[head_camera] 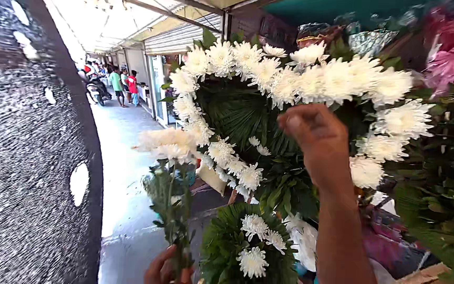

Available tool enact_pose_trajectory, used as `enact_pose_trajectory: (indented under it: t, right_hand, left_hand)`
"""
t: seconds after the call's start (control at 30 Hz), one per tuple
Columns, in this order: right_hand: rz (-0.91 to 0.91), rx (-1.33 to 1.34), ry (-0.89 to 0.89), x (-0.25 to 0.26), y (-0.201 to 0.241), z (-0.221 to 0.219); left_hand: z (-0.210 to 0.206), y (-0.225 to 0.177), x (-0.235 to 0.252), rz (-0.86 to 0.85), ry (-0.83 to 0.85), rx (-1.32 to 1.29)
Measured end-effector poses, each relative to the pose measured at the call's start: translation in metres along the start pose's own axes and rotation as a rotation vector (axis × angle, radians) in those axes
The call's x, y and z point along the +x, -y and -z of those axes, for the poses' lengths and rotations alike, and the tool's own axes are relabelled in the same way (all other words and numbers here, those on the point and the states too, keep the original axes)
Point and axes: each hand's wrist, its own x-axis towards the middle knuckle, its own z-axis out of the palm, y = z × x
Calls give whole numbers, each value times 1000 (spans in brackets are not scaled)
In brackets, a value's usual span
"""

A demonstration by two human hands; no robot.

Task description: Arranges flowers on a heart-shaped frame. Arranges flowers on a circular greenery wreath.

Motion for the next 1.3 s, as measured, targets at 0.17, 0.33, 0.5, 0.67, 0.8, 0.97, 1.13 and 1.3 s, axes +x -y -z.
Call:
enact_pose_trajectory:
  t: [0.17, 0.33, 0.5, 0.67, 0.8, 0.97, 1.13, 1.3]
  right_hand:
    - [-445, 466, 394, -85, -34, -120]
    - [-794, 899, 286, -94, -33, -160]
    - [-897, 929, 88, -110, -40, -165]
    - [-722, 779, -200, -112, -35, -155]
    - [-562, 708, -323, -115, -29, -128]
    - [-658, 892, -113, -145, -8, -150]
    - [-758, 917, 17, -161, 3, -159]
    - [-796, 935, -112, -152, -6, -142]
  left_hand:
    - [-8, -7, -6, 35, 47, -35]
    - [-5, 1, -9, 49, 66, 6]
    - [3, 5, -16, 76, -108, 59]
    - [25, 13, -7, 124, -288, 124]
    - [61, 43, 6, 177, -327, 414]
    - [7, 23, 31, 120, -55, 314]
    - [-36, -3, 43, 74, 47, 116]
    - [-33, 1, 26, 128, 47, 115]
